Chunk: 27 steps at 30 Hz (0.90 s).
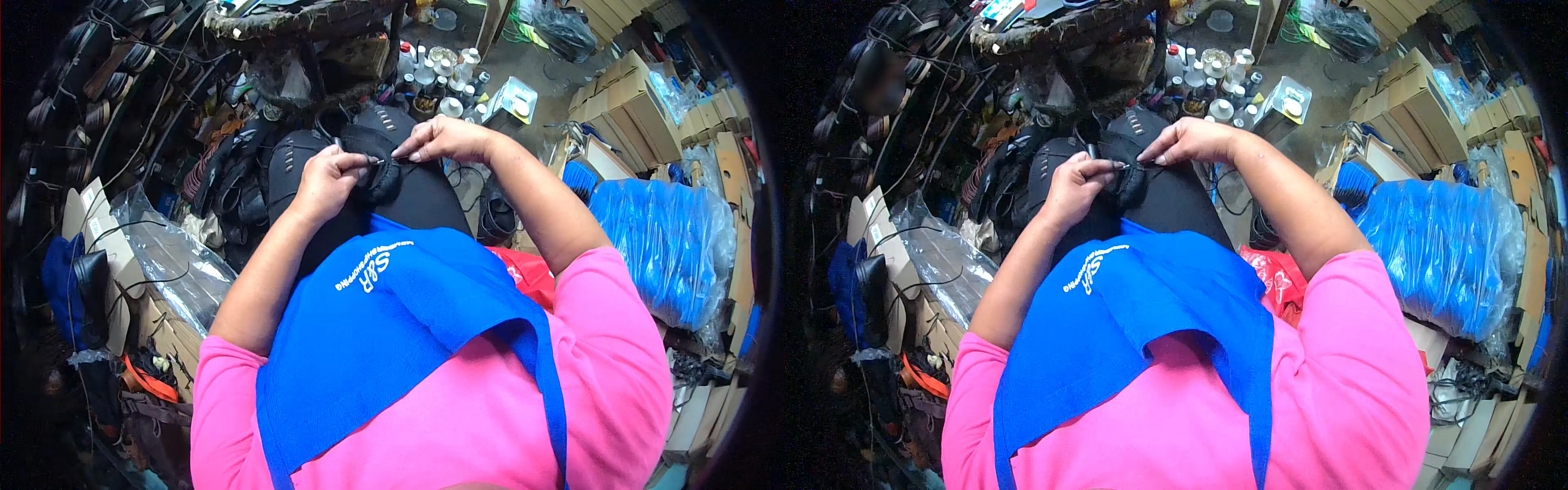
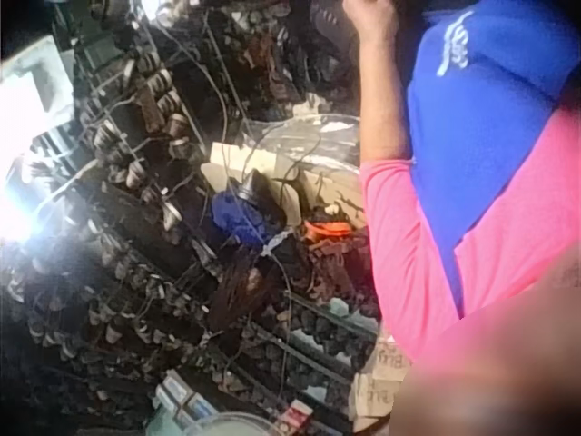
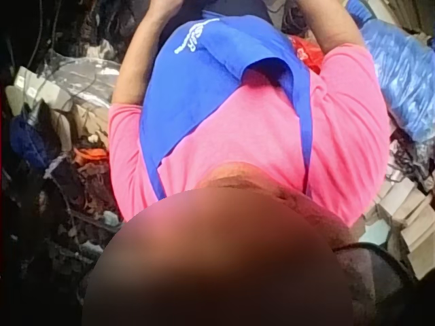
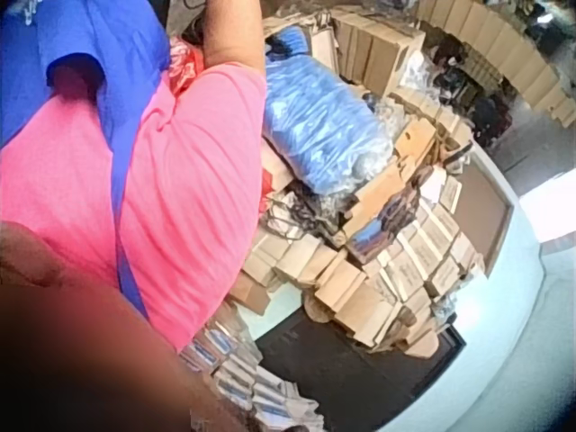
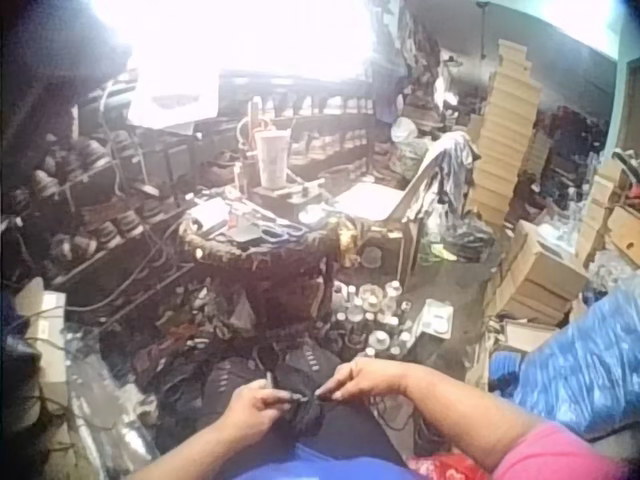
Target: Hand-sewing or lacing components of a shoe.
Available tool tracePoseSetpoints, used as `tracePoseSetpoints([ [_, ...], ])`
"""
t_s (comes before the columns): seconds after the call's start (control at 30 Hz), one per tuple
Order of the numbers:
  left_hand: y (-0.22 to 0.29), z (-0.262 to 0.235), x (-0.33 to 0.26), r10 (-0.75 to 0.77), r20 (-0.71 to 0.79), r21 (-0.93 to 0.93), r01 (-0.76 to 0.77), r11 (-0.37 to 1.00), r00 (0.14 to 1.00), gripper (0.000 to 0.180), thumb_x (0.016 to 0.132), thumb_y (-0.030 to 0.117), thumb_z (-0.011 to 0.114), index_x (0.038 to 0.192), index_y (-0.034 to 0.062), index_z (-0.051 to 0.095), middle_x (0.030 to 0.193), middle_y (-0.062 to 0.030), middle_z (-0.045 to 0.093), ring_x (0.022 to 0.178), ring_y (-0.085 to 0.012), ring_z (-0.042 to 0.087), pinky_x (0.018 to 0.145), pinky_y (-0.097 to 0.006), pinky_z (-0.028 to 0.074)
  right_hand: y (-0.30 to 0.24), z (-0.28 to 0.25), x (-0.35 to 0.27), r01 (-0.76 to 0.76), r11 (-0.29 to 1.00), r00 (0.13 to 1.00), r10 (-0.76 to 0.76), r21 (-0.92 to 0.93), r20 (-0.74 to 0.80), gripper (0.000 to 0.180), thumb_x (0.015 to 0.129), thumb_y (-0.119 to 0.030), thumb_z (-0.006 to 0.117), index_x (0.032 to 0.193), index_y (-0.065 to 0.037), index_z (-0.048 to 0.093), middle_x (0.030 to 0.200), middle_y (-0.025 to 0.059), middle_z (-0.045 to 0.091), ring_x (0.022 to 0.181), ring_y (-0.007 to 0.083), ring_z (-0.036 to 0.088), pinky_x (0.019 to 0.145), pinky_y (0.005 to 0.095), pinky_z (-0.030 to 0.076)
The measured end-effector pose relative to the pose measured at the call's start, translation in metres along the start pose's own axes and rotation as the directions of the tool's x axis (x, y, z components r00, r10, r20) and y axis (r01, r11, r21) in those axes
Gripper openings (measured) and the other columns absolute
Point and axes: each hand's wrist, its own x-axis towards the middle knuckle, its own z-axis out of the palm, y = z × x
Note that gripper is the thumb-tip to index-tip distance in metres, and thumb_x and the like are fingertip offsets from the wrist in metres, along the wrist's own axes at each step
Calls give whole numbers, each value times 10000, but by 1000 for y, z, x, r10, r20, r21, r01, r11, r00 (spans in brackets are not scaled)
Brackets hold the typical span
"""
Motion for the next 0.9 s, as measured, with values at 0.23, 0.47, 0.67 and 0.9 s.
tracePoseSetpoints([
  [0.23,3,-12,32,117,150,111,-134,985,982,189,723,40,716,902,101,719,723,-51,492,714,-178,520,655,-289,428,0,-3,11,-75,995,997,74,64,29,312,816,-68,654,1129,-72,662,1045,24,675,956,89,578,912,251,420],
  [0.47,4,-17,23,263,172,184,-294,938,949,176,731,31,699,895,94,714,775,-72,535,745,-226,570,686,-308,469,0,7,1,-47,998,998,48,29,-28,302,820,-57,631,1117,-91,673,998,8,683,913,73,579,875,241,439],
  [0.67,22,-12,8,197,97,181,-212,960,976,229,703,69,723,932,80,709,779,-101,587,767,-252,606,700,-324,482,-4,20,-4,-1,999,996,4,33,-88,322,805,-95,668,1126,-123,673,995,12,689,893,67,587,866,242,446],
  [0.9,14,-4,3,85,1,83,-85,993,996,265,683,62,738,946,64,701,862,-111,667,805,-225,649,732,-305,501,-2,26,-8,23,1000,981,-21,10,-193,280,805,-91,686,1085,-98,689,957,26,666,904,100,588,844,260,454],
])
